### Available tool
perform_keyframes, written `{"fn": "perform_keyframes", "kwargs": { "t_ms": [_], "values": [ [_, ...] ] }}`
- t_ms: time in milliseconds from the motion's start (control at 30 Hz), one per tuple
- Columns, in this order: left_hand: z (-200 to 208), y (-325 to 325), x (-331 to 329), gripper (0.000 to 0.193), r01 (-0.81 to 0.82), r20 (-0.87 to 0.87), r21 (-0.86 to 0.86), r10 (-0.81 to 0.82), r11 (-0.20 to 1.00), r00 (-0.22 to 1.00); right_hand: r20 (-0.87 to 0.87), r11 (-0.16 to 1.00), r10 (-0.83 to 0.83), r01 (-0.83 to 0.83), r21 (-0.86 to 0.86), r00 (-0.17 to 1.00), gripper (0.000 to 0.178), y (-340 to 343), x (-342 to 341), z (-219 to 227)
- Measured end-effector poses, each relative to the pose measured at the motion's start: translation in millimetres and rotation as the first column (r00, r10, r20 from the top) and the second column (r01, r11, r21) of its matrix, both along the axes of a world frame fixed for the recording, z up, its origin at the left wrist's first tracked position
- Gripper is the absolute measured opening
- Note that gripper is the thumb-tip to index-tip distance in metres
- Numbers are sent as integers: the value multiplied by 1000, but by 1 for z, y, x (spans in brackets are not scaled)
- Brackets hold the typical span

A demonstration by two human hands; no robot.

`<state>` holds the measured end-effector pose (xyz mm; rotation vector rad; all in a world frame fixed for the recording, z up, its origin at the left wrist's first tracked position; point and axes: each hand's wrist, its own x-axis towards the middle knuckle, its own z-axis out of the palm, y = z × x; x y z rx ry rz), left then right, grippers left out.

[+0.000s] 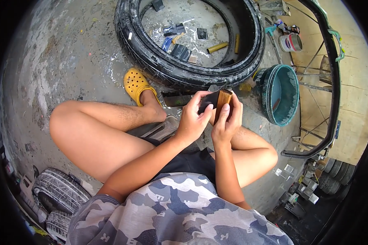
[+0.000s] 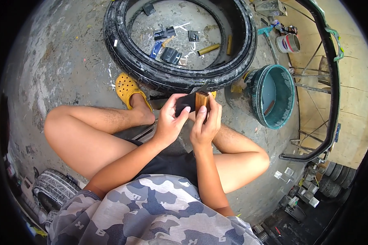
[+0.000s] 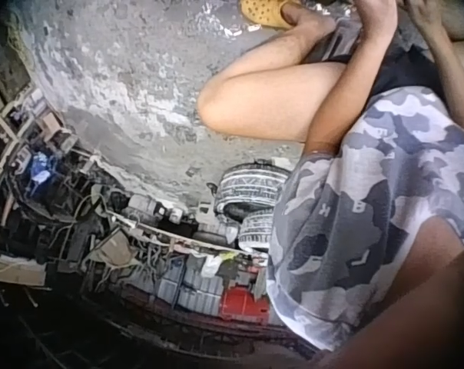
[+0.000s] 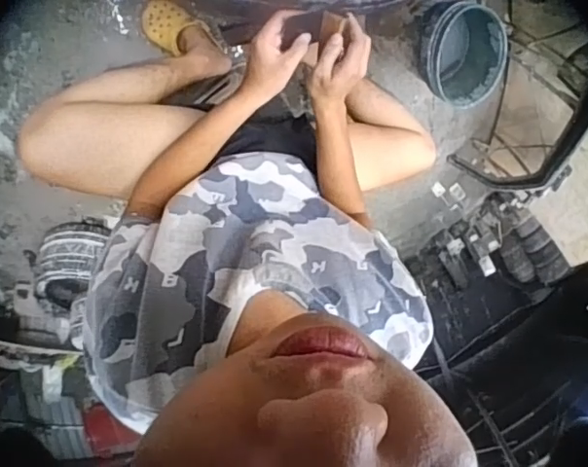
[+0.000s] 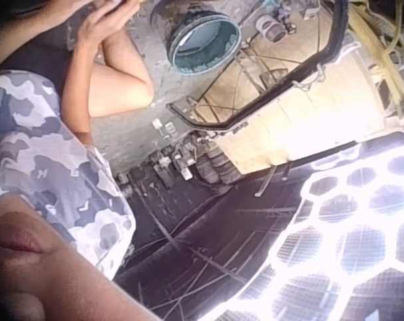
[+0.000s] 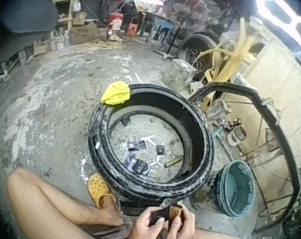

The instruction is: The recorder uses a metal scraper and a sanding pad to prepare a green motorcycle fairing piece while seated in a workshop.

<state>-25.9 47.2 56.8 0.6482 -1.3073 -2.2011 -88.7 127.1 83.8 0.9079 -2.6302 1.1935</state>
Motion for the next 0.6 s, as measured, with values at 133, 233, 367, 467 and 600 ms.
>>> {"fn": "perform_keyframes", "kwargs": {
  "t_ms": [133,233,367,467,600],
  "values": [
    [6,3,0,31,23,-18,-19,-23,1000,1000,-52,999,8,-11,-46,999,35,3,-3,0],
    [7,0,-1,38,-11,-56,-160,2,987,998,-101,999,16,-20,-40,995,36,3,-3,0],
    [6,-4,4,45,205,-18,-138,-210,969,978,-147,999,15,-20,-30,989,36,6,-5,-1],
    [10,-6,5,46,295,41,-98,-292,951,956,-165,1000,19,-22,-15,986,36,3,-5,0],
    [2,-8,8,48,303,-143,-86,-313,949,939,-61,996,-37,32,-78,997,37,6,-5,-3]
  ]
}}
